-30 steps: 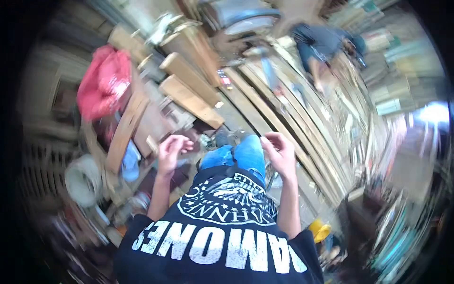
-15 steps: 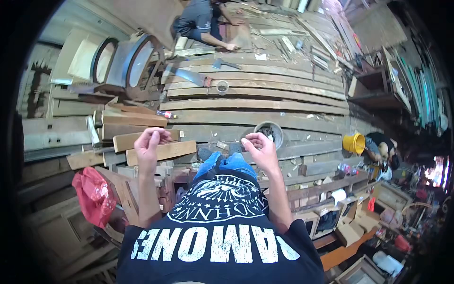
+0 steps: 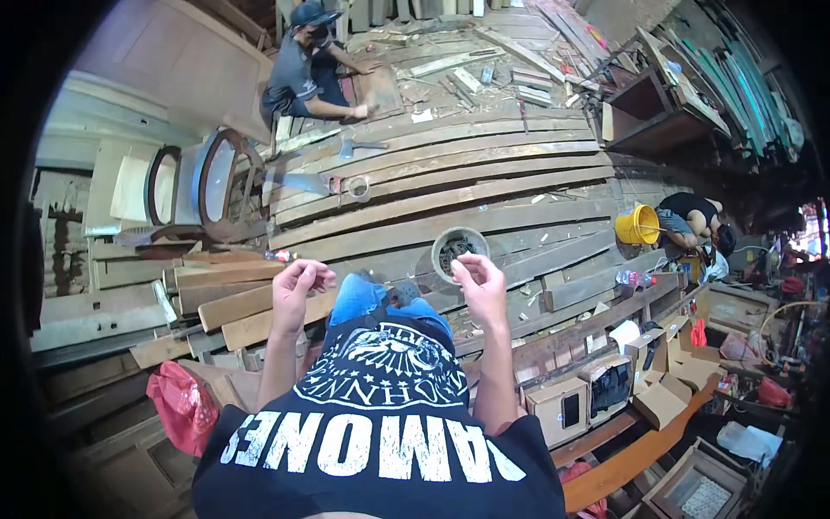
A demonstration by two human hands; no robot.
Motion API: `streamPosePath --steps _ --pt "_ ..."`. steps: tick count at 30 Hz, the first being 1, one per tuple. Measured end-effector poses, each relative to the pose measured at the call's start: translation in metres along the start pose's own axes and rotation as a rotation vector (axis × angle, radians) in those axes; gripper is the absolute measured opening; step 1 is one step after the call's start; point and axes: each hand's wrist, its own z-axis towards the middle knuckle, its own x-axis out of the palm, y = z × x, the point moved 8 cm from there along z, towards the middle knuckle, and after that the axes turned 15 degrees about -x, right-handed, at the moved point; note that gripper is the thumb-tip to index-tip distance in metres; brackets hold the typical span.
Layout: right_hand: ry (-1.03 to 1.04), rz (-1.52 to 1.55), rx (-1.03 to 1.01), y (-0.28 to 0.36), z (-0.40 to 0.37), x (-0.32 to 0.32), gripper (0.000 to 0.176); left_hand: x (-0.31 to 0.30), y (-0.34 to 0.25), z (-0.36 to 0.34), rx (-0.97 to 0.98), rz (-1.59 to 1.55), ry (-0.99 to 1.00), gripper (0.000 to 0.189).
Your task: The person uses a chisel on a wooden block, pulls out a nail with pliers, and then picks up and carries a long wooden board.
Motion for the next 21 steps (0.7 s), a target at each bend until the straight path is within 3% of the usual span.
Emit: streamPosePath --steps 13,21 --pt "-0.337 0.17 0.02 -0.035 -0.012 -0.076 0.021 0.119 -0.036 0.092 -0.124 0.258 0.412 0.023" --pt "-0.48 0.231 0.157 -0.055 0.07 -0.083 0.021 0.19 -0.048 0.216 -0.264 0.363 0.574 0.022"
